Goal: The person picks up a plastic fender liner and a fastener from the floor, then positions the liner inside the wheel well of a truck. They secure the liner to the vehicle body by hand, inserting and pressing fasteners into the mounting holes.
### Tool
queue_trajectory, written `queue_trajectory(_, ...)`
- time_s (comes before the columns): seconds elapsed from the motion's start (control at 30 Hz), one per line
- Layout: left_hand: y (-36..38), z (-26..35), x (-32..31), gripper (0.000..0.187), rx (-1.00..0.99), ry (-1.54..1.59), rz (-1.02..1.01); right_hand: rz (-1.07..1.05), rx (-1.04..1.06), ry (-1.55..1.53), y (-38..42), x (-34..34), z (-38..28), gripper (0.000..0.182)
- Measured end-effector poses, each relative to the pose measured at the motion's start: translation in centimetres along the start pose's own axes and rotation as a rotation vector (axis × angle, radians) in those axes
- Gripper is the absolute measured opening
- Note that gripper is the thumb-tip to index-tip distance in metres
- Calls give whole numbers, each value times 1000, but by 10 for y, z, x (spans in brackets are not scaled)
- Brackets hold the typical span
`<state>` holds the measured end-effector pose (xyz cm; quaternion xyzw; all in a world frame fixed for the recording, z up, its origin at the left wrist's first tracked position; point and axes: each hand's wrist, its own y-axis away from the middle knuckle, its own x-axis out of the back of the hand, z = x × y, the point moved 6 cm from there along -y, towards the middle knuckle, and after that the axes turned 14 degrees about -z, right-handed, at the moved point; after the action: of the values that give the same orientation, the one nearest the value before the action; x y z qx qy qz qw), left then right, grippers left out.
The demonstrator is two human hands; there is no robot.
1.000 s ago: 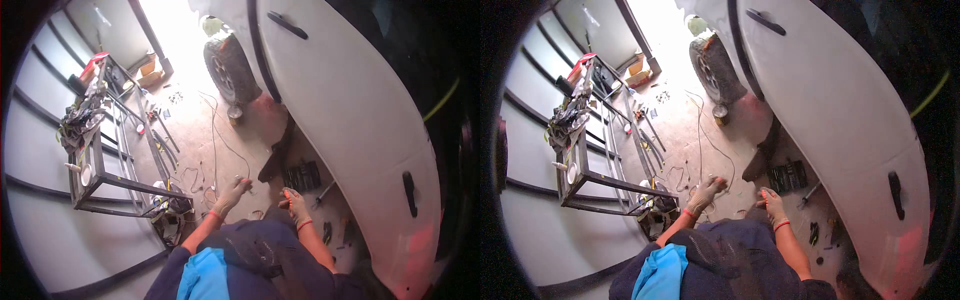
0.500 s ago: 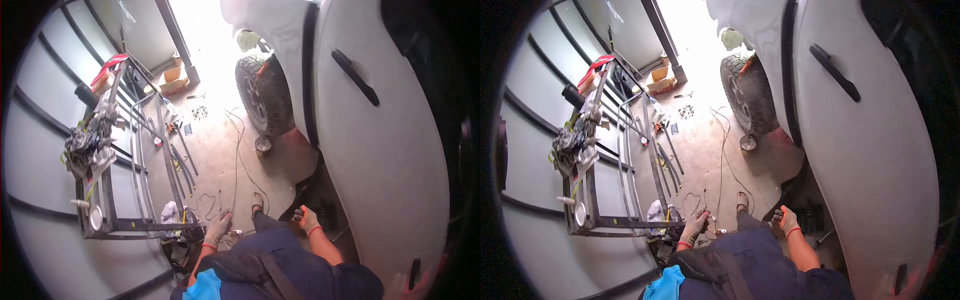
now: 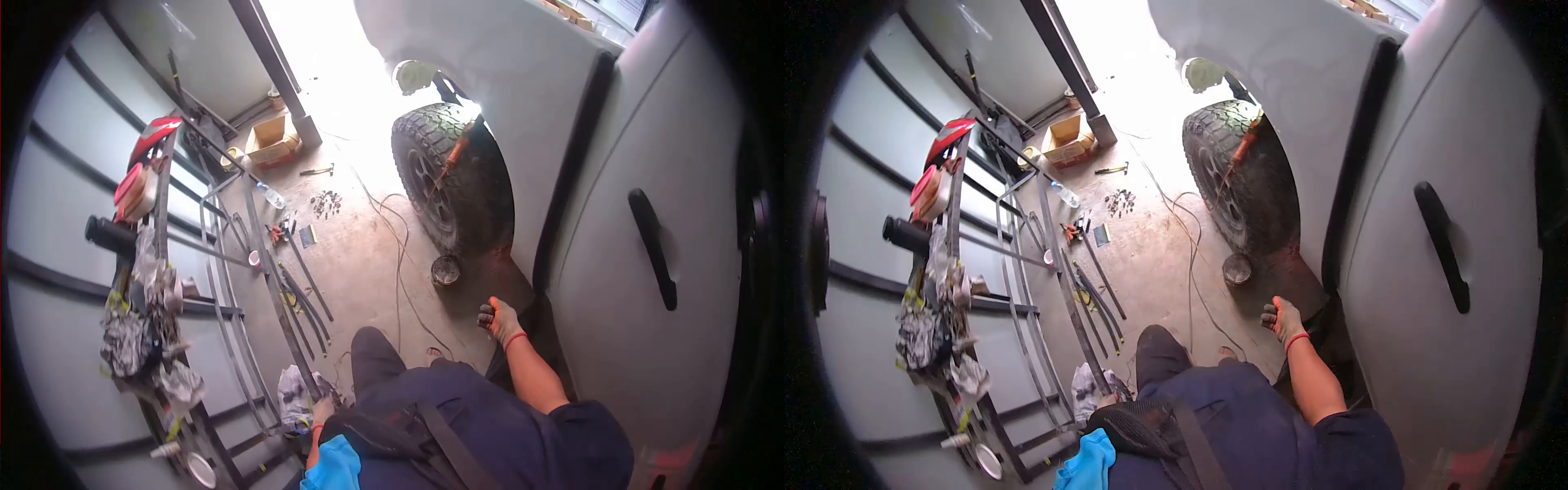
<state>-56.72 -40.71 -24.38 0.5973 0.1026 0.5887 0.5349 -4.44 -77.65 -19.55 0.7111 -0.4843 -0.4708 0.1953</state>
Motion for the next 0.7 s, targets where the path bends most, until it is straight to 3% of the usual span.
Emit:
queue_trajectory(0.2,-122,-21,77,34,121,271,-78,114,112,-104,-66,-37,0,17)
queue_trajectory(0.23,-146,-24,106,33,141,334,-76,103,122,-200,-71,-38,23,18)
queue_trajectory(0.3,-196,-16,184,31,206,517,-102,316,57,-185,-73,-36,58,21)
queue_trajectory(0.4,-259,36,321,29,305,805,-136,540,-31,104,-80,-33,106,30)
queue_trajectory(0.43,-291,42,364,24,199,814,-55,647,-112,70,-47,-100,84,34)
queue_trajectory(0.47,-321,47,409,21,94,820,23,604,-110,9,-62,-97,93,34)
queue_trajectory(0.53,-390,48,485,30,-126,522,170,568,-113,-58,-73,-109,102,33)
queue_trajectory(0.6,-353,124,568,30,-77,635,152,518,-71,-16,-80,-126,89,30)
queue_trajectory(0.7,-396,161,609,28,-153,512,228,527,-28,-51,-100,-140,72,30)
